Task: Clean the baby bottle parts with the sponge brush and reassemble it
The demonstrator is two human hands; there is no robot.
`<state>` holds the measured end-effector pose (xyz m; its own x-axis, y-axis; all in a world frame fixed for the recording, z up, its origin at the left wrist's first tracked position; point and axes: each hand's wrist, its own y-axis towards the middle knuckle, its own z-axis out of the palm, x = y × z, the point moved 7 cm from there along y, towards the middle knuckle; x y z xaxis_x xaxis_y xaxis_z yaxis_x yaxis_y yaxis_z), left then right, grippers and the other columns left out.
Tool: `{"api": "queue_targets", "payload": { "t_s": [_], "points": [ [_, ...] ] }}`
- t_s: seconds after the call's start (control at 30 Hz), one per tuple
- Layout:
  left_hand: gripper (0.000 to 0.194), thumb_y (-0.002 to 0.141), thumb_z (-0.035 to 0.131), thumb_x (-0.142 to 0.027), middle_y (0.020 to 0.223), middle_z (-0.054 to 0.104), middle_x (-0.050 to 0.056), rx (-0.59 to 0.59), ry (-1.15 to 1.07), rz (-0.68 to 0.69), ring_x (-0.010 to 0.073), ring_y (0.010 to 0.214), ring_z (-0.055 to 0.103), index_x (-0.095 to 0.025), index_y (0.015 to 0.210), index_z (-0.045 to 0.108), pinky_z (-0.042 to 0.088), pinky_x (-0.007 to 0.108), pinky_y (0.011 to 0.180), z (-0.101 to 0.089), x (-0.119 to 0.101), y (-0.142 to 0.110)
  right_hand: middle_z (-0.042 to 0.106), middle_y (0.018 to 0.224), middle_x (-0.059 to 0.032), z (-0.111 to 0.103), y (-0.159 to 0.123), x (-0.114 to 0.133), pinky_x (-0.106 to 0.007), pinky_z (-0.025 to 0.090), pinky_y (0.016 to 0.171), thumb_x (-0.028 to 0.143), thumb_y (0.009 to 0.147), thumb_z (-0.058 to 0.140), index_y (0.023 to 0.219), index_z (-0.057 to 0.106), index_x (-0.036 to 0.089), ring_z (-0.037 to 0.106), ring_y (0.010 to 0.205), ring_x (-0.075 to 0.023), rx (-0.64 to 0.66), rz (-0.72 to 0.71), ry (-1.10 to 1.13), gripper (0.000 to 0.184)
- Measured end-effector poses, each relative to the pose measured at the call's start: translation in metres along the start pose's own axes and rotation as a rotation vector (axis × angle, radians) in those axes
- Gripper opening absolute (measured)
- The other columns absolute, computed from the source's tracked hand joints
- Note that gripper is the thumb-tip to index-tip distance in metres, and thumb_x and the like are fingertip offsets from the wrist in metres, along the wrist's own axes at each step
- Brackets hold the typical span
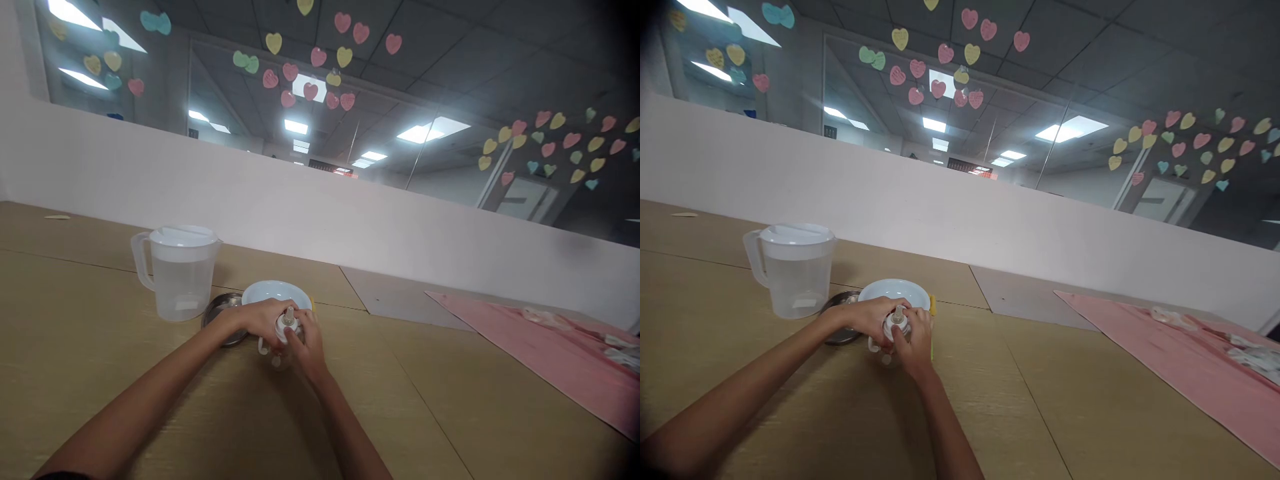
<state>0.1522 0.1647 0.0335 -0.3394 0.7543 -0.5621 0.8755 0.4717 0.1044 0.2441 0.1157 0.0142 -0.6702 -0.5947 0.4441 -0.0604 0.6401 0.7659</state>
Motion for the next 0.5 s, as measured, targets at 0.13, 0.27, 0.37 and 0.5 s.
{"api": "queue_targets", "payload": {
  "t_s": [0.13, 0.27, 0.37, 0.5],
  "points": [
    [0.065, 0.053, 0.073, -0.03, 0.096, 0.061, 0.0, 0.018, 0.047, -0.011, 0.0198, 0.086, 0.058, -0.022, 0.112, 0.048, 0.043, 0.025, 0.068, 0.0, -0.001, 0.001, 0.056, 0.089, -0.0044, 0.0, 0.0, 0.001, -0.034, 0.04, 0.074, 0.044, 0.084, 0.048, 0.092, 0.055, 0.018, 0.052, 0.085, -0.0201, -0.014, -0.009, -0.069, 0.028],
    [0.073, 0.054, 0.073, -0.029, 0.097, 0.062, 0.001, 0.027, 0.041, -0.021, 0.0202, 0.087, 0.059, -0.023, 0.121, 0.045, 0.044, 0.026, 0.069, 0.0, 0.001, 0.002, 0.057, 0.09, -0.0055, 0.003, 0.0, 0.001, -0.035, 0.041, 0.074, 0.043, 0.086, 0.047, 0.094, 0.053, 0.018, 0.053, 0.086, -0.0204, -0.001, -0.032, -0.083, 0.027],
    [0.084, 0.055, 0.075, -0.028, 0.114, 0.059, 0.004, 0.065, -0.038, -0.025, 0.0228, 0.103, 0.056, -0.025, 0.13, 0.038, 0.043, 0.028, 0.082, -0.008, 0.007, -0.004, 0.058, 0.094, -0.0066, 0.006, -0.001, 0.0, -0.035, 0.042, 0.076, 0.041, 0.087, 0.048, 0.098, 0.053, 0.018, 0.053, 0.089, -0.021, 0.019, -0.042, -0.083, 0.027],
    [0.085, 0.064, 0.07, -0.033, 0.13, 0.049, 0.01, -0.044, -0.178, -0.103, 0.0215, 0.119, 0.046, -0.021, 0.137, 0.029, 0.037, 0.032, 0.096, -0.047, 0.029, -0.024, 0.058, 0.092, -0.0063, 0.006, -0.001, 0.001, -0.036, 0.041, 0.076, 0.04, 0.087, 0.049, 0.101, 0.053, 0.017, 0.053, 0.088, -0.0214, 0.009, -0.083, -0.107, 0.027]
  ]
}}
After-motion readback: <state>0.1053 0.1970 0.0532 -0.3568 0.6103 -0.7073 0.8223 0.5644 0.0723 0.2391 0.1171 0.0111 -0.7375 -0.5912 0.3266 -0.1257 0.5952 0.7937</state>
